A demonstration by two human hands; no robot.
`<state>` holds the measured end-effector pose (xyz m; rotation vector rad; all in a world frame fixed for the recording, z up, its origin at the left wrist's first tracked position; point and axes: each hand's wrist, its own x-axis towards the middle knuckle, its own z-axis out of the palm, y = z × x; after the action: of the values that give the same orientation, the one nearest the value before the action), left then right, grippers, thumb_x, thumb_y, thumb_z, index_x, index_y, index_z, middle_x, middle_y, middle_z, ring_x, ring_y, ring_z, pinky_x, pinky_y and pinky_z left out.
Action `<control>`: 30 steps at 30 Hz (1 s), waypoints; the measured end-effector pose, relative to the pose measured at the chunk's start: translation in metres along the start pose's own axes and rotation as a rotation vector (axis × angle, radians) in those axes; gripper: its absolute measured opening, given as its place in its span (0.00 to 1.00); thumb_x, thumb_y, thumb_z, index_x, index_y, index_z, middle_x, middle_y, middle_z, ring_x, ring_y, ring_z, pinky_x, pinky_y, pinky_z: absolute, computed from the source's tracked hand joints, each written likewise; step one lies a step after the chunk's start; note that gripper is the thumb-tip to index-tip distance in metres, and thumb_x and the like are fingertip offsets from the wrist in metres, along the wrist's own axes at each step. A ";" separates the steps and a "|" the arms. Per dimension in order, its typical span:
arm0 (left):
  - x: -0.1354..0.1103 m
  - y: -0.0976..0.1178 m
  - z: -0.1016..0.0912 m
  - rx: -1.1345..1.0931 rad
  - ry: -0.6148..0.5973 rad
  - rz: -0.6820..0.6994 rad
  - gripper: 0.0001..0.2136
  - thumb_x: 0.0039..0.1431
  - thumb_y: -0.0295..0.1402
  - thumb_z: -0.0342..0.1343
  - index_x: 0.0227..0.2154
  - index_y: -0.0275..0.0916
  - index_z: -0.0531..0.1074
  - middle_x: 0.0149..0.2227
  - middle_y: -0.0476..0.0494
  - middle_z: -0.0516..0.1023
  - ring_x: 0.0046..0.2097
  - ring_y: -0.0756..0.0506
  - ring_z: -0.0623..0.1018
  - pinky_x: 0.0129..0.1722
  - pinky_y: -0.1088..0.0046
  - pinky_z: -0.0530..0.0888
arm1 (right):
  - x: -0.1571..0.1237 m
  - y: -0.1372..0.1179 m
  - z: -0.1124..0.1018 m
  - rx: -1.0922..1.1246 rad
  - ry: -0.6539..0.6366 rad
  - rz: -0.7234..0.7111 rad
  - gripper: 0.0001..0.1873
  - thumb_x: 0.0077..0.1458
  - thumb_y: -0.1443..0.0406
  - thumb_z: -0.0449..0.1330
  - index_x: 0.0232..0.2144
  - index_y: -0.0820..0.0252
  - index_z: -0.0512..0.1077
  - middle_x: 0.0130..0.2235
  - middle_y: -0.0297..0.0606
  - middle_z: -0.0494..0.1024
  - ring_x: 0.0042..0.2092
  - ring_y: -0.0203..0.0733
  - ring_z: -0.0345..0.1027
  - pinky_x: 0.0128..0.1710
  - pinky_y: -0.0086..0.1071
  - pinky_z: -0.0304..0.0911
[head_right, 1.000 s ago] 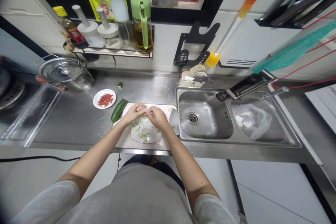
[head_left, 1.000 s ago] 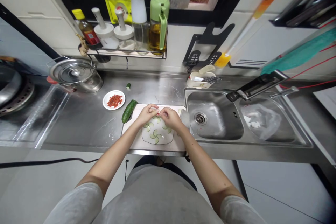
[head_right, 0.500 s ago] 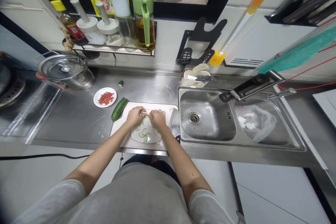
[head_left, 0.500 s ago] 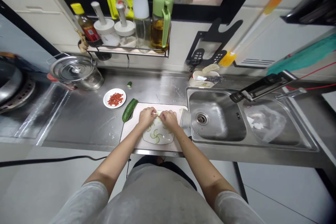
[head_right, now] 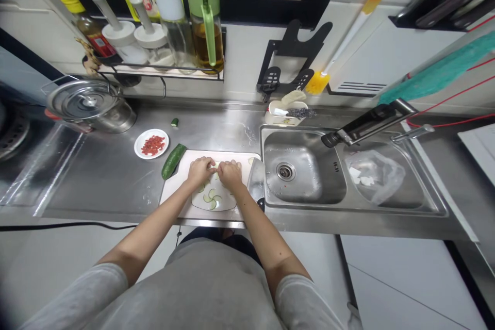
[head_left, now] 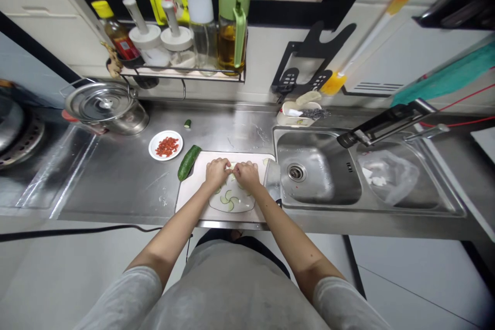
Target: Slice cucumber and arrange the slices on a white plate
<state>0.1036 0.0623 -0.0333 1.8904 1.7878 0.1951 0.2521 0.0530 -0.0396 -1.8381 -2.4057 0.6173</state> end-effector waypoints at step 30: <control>0.001 -0.003 -0.003 -0.137 0.022 -0.027 0.07 0.52 0.37 0.60 0.33 0.43 0.73 0.33 0.49 0.75 0.39 0.46 0.73 0.41 0.70 0.63 | 0.000 -0.002 -0.009 0.065 0.038 0.103 0.08 0.59 0.62 0.52 0.35 0.57 0.71 0.36 0.38 0.77 0.42 0.44 0.61 0.41 0.34 0.45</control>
<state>0.0993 0.0639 -0.0322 1.7738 1.7670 0.3213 0.2530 0.0550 -0.0308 -1.9390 -2.2509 0.6537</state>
